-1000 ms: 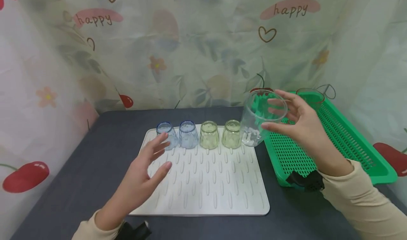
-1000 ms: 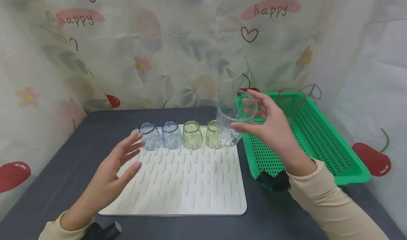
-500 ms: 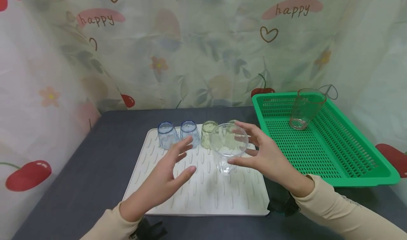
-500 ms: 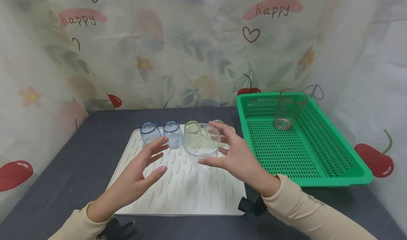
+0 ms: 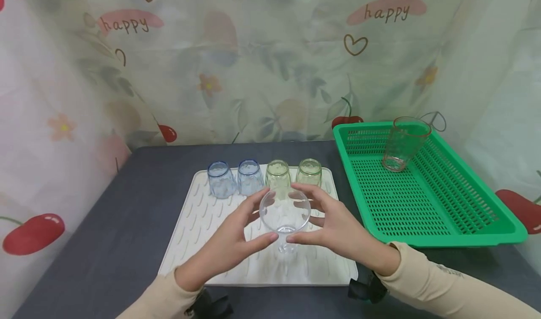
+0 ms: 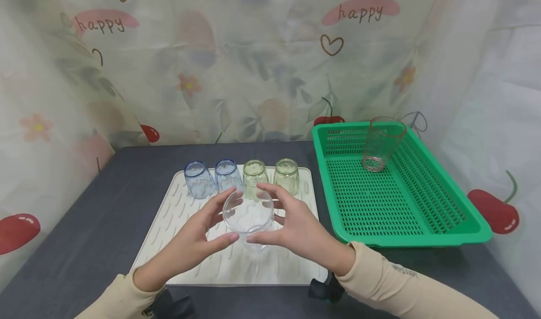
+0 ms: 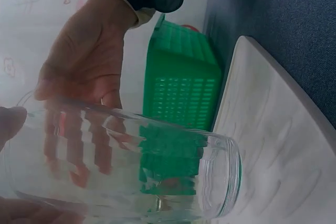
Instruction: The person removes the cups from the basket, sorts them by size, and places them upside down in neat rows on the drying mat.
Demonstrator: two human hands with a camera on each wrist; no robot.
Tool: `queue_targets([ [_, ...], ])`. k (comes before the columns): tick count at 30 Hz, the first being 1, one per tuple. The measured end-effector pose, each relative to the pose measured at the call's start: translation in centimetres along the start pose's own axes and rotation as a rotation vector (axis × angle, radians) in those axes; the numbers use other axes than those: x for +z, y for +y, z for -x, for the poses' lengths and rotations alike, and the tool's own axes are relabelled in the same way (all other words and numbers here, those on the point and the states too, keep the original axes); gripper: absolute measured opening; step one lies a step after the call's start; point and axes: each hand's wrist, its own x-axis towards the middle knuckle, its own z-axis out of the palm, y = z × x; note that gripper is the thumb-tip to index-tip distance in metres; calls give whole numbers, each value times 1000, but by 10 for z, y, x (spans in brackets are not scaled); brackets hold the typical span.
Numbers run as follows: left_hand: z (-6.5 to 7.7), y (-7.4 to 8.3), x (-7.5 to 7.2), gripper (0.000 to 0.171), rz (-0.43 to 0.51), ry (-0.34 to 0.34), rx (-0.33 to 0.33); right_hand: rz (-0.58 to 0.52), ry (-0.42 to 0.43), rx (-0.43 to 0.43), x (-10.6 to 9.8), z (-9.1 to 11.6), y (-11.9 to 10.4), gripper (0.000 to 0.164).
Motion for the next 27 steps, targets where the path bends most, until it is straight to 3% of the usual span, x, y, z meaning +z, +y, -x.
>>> queue_targets([
  [6, 0, -2, 0, 83, 4, -11, -10, 4, -33, 12, 3, 0, -2, 82],
  [10, 0, -2, 0, 84, 15, 22, 51, 3, -49, -5, 4, 0, -3, 82],
  [16, 1, -2, 0, 80, 4, 123, 141, -6, -26, -65, 8, 1, -1, 83],
  [22, 4, -3, 1, 79, 41, 160, 205, -19, 6, -142, 16, 1, 5, 80],
  [27, 6, -3, 4, 79, 71, 187, 240, -67, -13, -180, 21, 1, 11, 74],
])
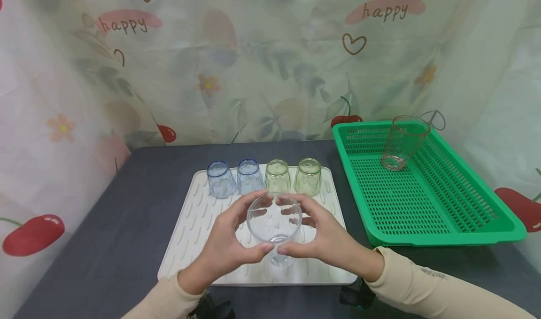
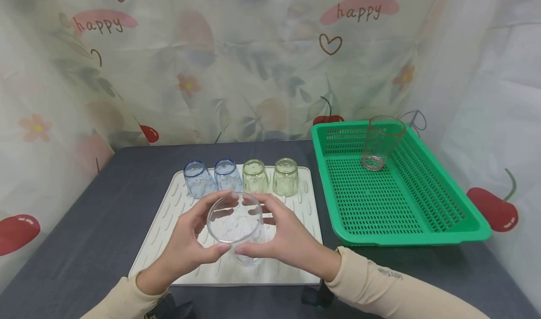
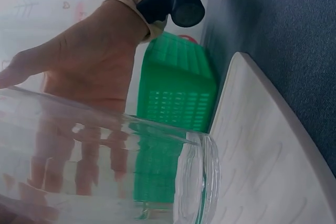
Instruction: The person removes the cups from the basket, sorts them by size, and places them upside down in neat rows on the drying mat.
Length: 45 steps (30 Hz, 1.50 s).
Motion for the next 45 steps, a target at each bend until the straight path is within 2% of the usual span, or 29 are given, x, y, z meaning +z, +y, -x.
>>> queue_targets([
  [7, 0, 4, 1, 79, 58, 10, 19, -57, -38, 32, 2, 1, 7, 68],
  [15, -4, 4, -2, 78, 125, 23, 92, -80, -63, 99, 6, 4, 13, 67],
  [23, -8, 7, -6, 75, 267, 62, 163, -42, -74, 57, 9, 6, 19, 64],
  [29, -9, 8, -10, 74, 302, 82, 179, -86, -113, 81, 9, 8, 20, 64],
  [33, -11, 7, -12, 77, 350, 97, 202, -99, -125, 49, 6, 8, 20, 64],
  [38, -13, 4, -15, 76, 452, 108, 210, -97, -113, -7, -1, 8, 18, 63],
  [45, -11, 0, -23, 73, 544, 112, 208, -67, -67, -23, -13, 10, 11, 65],
])
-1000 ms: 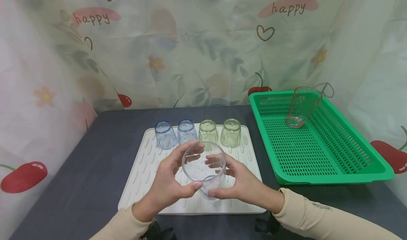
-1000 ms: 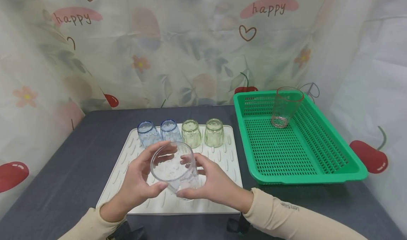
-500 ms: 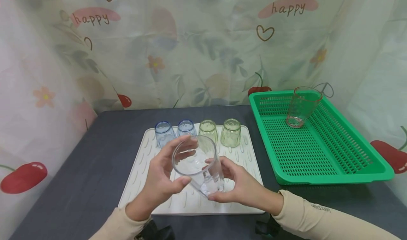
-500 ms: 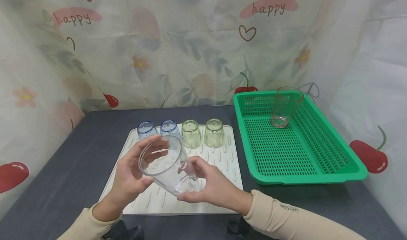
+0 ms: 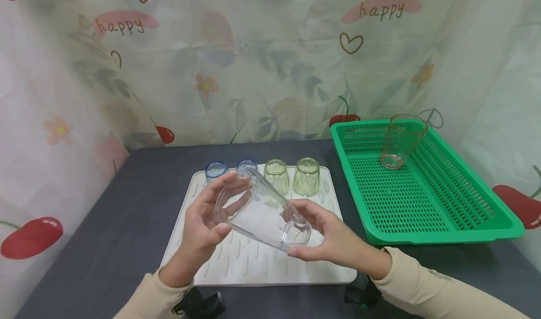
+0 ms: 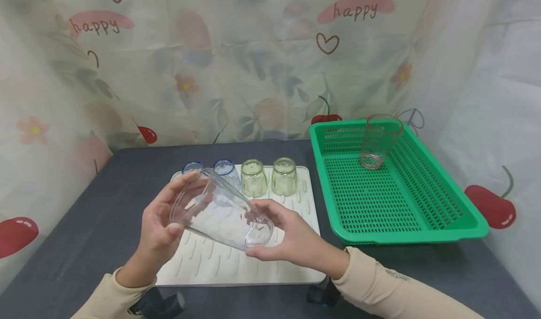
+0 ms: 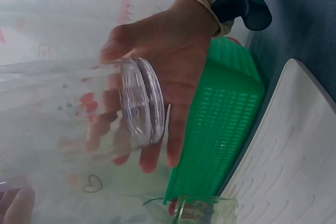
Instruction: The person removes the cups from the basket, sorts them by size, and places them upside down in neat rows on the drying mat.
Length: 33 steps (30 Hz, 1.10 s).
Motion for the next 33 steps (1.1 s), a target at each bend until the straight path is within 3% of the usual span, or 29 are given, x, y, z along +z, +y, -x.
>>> queue_targets([
  [6, 2, -1, -8, 74, -16, -5, -17, 21, 69, -110, -14, 1, -8, 64],
  [9, 5, -2, -14, 75, -47, -40, -42, -6, 94, -195, -21, -1, -11, 62],
  [13, 8, -3, -20, 76, -64, -115, -109, -38, 126, -264, -29, -4, -16, 60],
  [19, 15, -7, -21, 81, -112, -187, -254, -46, 189, -283, -37, -7, -26, 63],
  [25, 23, -10, -22, 94, -264, -246, -373, -51, 187, -281, -34, -12, -31, 66],
  [29, 25, -7, -26, 97, -380, -260, -364, -17, 176, -250, -27, -16, -29, 68],
  [33, 26, -1, -32, 89, -609, -242, -360, 6, 171, -190, -20, -19, -28, 70],
])
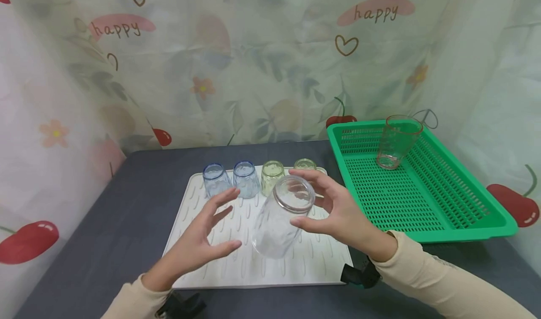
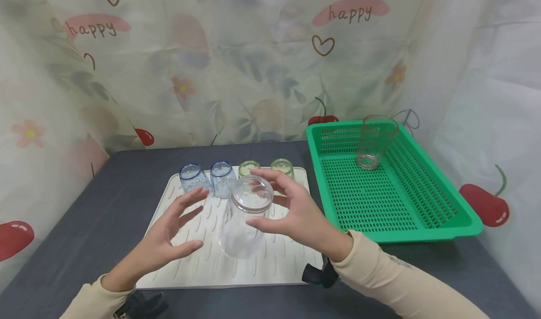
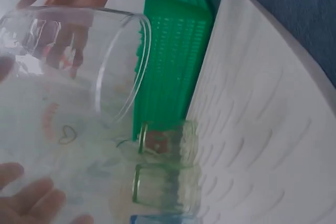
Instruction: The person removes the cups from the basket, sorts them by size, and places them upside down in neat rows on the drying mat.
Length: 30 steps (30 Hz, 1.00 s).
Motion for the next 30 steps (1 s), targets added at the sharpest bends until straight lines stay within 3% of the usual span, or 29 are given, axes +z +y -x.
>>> queue_targets([
  [4, 6, 1, -3, 82, -255, 11, -144, 11, 5, 74, 7, -4, 0, 71],
  [7, 12, 1, 0, 84, -410, -40, -252, 21, 12, 108, 13, -8, 1, 72],
  [13, 29, -6, 11, 92, -686, -154, -369, 43, 16, 151, 25, -16, 4, 74],
  [16, 40, -12, 13, 92, -744, -166, -407, 32, 14, 166, 33, -20, 6, 75],
  [21, 55, -23, 10, 92, -778, -148, -415, 27, -1, 179, 46, -25, 12, 73],
  [30, 67, -37, 2, 90, -784, -277, -511, 12, -30, 209, 67, -29, 21, 73],
])
